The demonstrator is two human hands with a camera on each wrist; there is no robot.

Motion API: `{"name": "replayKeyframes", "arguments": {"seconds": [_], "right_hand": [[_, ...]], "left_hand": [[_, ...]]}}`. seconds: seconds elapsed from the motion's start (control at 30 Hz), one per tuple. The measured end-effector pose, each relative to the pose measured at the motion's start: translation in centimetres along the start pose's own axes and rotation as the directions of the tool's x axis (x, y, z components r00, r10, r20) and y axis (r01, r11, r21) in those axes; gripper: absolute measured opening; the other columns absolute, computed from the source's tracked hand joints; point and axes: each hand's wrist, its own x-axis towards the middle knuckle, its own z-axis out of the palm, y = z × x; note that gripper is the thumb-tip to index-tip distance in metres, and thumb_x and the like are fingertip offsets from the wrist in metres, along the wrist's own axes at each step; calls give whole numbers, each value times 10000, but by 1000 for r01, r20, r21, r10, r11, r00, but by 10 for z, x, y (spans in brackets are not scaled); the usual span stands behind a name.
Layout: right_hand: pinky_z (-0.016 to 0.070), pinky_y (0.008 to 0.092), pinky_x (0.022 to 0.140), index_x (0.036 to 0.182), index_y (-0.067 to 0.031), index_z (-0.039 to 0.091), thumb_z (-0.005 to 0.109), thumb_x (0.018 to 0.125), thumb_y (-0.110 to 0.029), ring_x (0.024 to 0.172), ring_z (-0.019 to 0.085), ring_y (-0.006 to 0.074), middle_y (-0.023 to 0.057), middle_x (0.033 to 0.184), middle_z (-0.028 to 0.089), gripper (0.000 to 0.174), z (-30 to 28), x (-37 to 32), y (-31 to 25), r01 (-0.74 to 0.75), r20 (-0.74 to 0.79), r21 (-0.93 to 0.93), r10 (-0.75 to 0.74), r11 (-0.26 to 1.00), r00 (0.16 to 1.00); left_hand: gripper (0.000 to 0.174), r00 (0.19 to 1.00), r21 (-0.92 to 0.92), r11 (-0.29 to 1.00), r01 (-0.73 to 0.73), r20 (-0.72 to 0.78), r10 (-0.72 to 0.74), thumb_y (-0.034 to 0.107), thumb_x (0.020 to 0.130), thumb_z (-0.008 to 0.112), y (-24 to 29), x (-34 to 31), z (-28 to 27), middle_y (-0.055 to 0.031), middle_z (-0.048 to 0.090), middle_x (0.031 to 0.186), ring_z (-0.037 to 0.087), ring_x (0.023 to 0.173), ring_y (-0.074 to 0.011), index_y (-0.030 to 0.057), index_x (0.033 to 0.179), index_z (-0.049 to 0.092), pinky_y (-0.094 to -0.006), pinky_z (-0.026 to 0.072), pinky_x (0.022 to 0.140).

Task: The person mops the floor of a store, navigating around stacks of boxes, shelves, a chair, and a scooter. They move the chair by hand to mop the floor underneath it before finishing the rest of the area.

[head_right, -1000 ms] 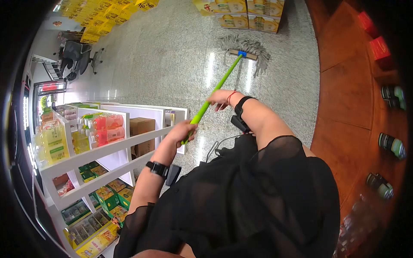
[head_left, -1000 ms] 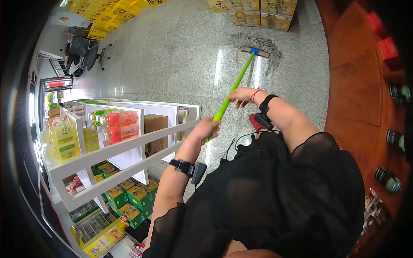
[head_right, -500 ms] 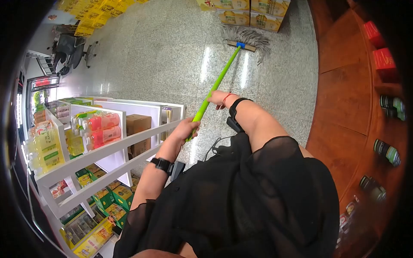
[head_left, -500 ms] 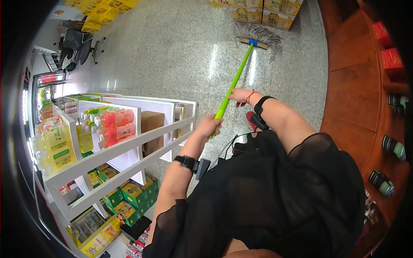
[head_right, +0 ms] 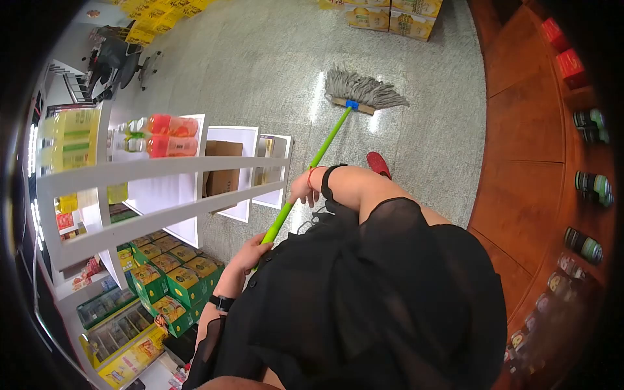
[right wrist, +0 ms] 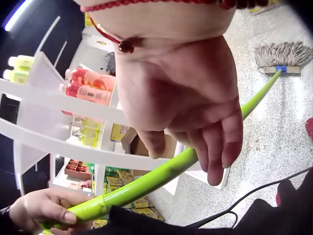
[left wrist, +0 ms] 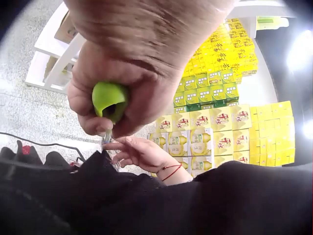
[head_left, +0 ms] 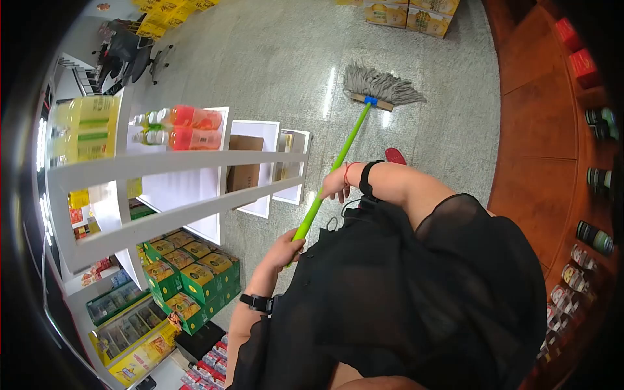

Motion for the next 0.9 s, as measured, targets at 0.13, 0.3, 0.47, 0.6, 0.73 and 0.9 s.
{"name": "replayKeyframes", "arguments": {"seconds": [0.13, 0.3, 0.47, 0.6, 0.73, 0.9], "right_hand": [[524, 351, 708, 1235, -6, 461, 428, 894, -392, 862, 643, 242, 155, 1225, 520, 516, 33, 15, -23, 7, 51, -97, -2, 995, 999], [535, 351, 689, 1244, 4, 450, 429, 888, -393, 850, 648, 256, 176, 1217, 518, 533, 40, 11, -21, 3, -55, -81, -8, 997, 998], [545, 325, 597, 1184, 21, 504, 445, 878, -399, 776, 662, 256, 193, 1127, 564, 522, 12, -9, 12, 1, -246, 1, -1, 1000, 969], [527, 341, 552, 1141, 14, 530, 449, 874, -388, 681, 658, 224, 184, 1070, 588, 490, -31, -52, 43, -56, -398, 125, 101, 991, 912], [513, 309, 498, 1156, -4, 523, 441, 879, -391, 637, 653, 213, 173, 1017, 598, 483, -85, -97, 107, 59, -537, 334, 139, 941, 832], [512, 309, 495, 1138, 12, 522, 437, 877, -388, 654, 657, 211, 165, 1017, 596, 485, -151, -163, 193, 128, -624, 504, 258, 854, 738]], "left_hand": [[330, 999, 117, 992, -51, -12, 53, 156, 837, 518, -35, -30, -14, -25, 499, 648, 468, 469, -100, 34, 1144, 508, -242, 376, 431], [349, 997, 291, 954, -75, 8, 76, 175, 841, 521, -23, -25, -23, -26, 506, 645, 470, 461, -106, 46, 1164, 492, -250, 386, 425], [375, 988, 424, 894, -144, 109, 107, 187, 837, 531, 24, 22, -20, -37, 516, 650, 504, 469, -124, 49, 1181, 470, -265, 406, 421], [347, 983, 506, 853, -133, 179, 47, 189, 823, 533, 103, 71, -2, -49, 527, 657, 515, 472, -134, 23, 1123, 485, -282, 409, 409], [276, 966, 556, 808, -197, 251, 63, 183, 841, 538, 187, 129, 29, -28, 504, 648, 467, 461, -108, 34, 1072, 508, -255, 375, 402], [275, 926, 601, 736, -311, 366, 92, 178, 830, 543, 300, 212, 80, -37, 514, 658, 473, 466, -113, 21, 1054, 513, -262, 386, 412]]}}
